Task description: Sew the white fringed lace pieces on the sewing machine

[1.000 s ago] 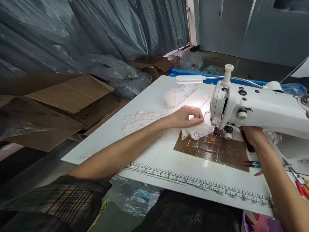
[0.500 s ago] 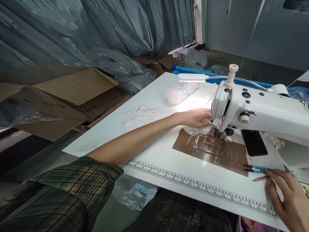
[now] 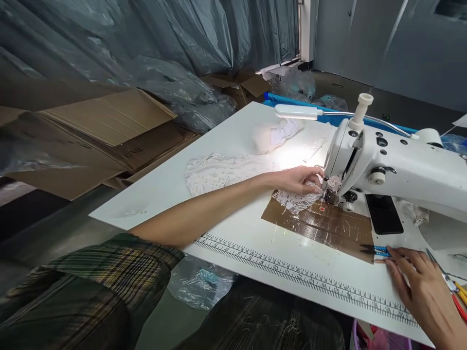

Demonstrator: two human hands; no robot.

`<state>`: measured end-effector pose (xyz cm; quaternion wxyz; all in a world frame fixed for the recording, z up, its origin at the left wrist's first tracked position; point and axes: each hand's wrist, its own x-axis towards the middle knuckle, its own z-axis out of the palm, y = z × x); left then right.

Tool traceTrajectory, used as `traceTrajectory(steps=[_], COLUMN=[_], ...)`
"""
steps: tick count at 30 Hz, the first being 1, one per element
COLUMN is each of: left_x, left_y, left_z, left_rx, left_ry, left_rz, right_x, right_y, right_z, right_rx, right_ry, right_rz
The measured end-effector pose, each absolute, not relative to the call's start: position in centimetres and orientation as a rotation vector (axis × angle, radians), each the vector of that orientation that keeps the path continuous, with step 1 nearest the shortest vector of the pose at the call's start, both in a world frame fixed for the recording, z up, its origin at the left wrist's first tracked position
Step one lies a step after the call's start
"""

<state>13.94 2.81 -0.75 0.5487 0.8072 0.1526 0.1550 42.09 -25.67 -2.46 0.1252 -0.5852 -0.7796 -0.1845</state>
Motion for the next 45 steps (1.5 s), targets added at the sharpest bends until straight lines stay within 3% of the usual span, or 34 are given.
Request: traceTrajectory(steps=[11,15,18,25,33,45], left_x=[14.5,14.4,14.1,14.2,14.0,14.0], left_y=[2.7,2.9,2.9,2.9,3.2,2.7], left_z=[-2.0,-2.0,-1.6,-1.9,-1.6,-1.0], left_rx=[1.837,1.783,1.728,1.662,1.725,1.782], left_ry=[0.383,0.361,0.345,0.345,0.307,0.404], left_rz=[0.528,0.395,0.300,0.268,0.199,0.145], right_x=[41.8,40.4,37.8,31.6,29.3,28.4], right_y=[-24.4,-23.1,-22.1,-18.6,-13.6,-12.5], right_z=[-1.6,-1.5,-1.3,-1.7,-0.8,-0.7], right_rx=[-1.672,-1.560,-1.562,-1.728,-2.092,-2.235], right_ry=[-2.361,-2.240,-2.067,-1.666,-1.508,-1.594], right_rz=[-0.605,-0.588,-0.347,0.658,0.540,0.418])
